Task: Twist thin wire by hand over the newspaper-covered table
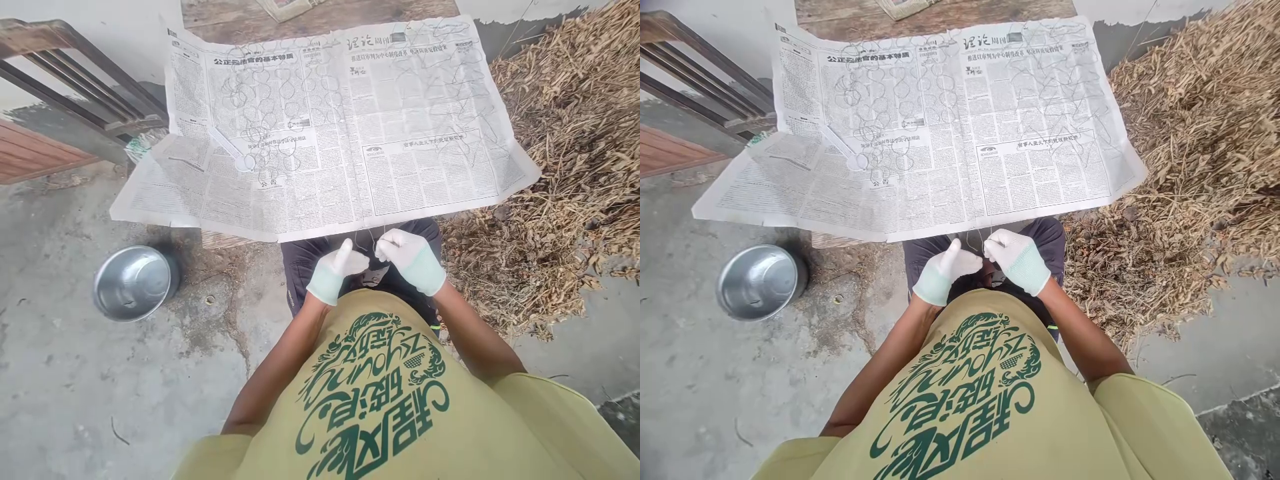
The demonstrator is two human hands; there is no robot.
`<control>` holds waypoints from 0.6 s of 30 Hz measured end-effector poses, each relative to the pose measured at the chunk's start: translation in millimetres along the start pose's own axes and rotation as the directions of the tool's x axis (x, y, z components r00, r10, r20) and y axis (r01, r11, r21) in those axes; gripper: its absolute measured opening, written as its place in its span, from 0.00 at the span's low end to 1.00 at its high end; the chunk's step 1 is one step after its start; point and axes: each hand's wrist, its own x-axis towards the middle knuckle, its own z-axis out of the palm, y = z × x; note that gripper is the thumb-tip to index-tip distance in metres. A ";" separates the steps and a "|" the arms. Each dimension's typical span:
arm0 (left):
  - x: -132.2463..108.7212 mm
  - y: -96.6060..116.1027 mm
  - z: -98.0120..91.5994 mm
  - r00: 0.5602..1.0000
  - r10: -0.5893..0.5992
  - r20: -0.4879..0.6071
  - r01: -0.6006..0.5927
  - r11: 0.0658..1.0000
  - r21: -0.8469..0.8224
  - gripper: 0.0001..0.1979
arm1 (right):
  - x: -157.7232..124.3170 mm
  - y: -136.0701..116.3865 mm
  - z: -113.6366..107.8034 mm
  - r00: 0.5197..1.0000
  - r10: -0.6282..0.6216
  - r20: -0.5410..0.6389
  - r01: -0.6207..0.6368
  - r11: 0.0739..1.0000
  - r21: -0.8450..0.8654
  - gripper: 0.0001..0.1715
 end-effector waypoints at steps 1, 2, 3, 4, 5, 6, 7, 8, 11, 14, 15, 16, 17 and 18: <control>1.3 -0.4 -0.4 1.000 -0.008 0.005 0.008 0.995 0.094 0.31 | -0.3 0.5 -0.1 1.000 0.004 -0.004 -0.004 1.000 0.022 0.14; 2.2 -0.5 -1.0 1.000 -0.015 0.019 0.011 0.985 0.170 0.33 | -0.7 0.7 -0.4 1.000 0.010 -0.007 -0.009 0.999 0.045 0.14; 2.7 -0.3 -1.6 0.999 -0.017 0.031 0.010 0.976 0.216 0.35 | -1.3 0.5 -1.0 1.000 0.016 -0.008 -0.016 0.997 0.069 0.14; 3.1 0.3 -2.0 1.000 -0.010 0.027 0.004 0.974 0.228 0.35 | -2.0 -0.1 -1.8 1.000 0.023 -0.003 -0.022 0.996 0.091 0.14; 3.3 1.3 -2.1 1.000 0.003 0.006 -0.004 0.977 0.214 0.35 | -2.8 -1.1 -2.8 1.000 0.029 0.007 -0.030 0.993 0.112 0.14; 3.5 2.8 -1.8 0.999 0.021 -0.026 -0.016 0.984 0.180 0.35 | -3.6 -2.3 -4.1 0.999 0.033 0.022 -0.036 0.991 0.131 0.14; 3.6 4.7 -1.2 0.998 0.041 -0.056 -0.033 0.990 0.136 0.35 | -4.5 -3.7 -5.5 0.999 0.032 0.039 -0.038 0.988 0.152 0.14; 3.6 6.9 -0.3 0.996 0.055 -0.073 -0.049 0.995 0.086 0.35 | -5.3 -5.0 -6.9 0.998 0.026 0.056 -0.035 0.985 0.172 0.14; 2.7 13.9 4.0 0.998 0.050 -0.022 -0.052 0.996 -0.066 0.34 | -7.0 -6.3 -10.0 0.994 0.009 0.111 -0.035 0.972 0.234 0.14; 0.1 19.4 9.1 0.997 0.077 0.020 -0.073 0.987 -0.142 0.27 | -7.1 -1.1 -8.7 0.986 0.043 0.163 -0.100 0.928 0.359 0.13; -1.1 20.8 10.5 0.995 0.102 0.017 -0.098 0.984 -0.146 0.24 | -6.8 1.9 -7.3 0.981 0.064 0.183 -0.137 0.896 0.423 0.13; -2.4 22.0 11.6 0.992 0.129 0.011 -0.126 0.982 -0.141 0.22 | -6.5 5.1 -5.7 0.975 0.087 0.205 -0.179 0.855 0.488 0.14; -3.8 23.0 12.4 0.988 0.156 0.003 -0.154 0.979 -0.133 0.20 | -6.2 8.2 -4.1 0.967 0.110 0.229 -0.221 0.811 0.542 0.15; -5.1 23.8 12.8 0.984 0.179 -0.004 -0.178 0.976 -0.124 0.19 | -6.1 10.8 -2.7 0.959 0.129 0.253 -0.257 0.772 0.582 0.16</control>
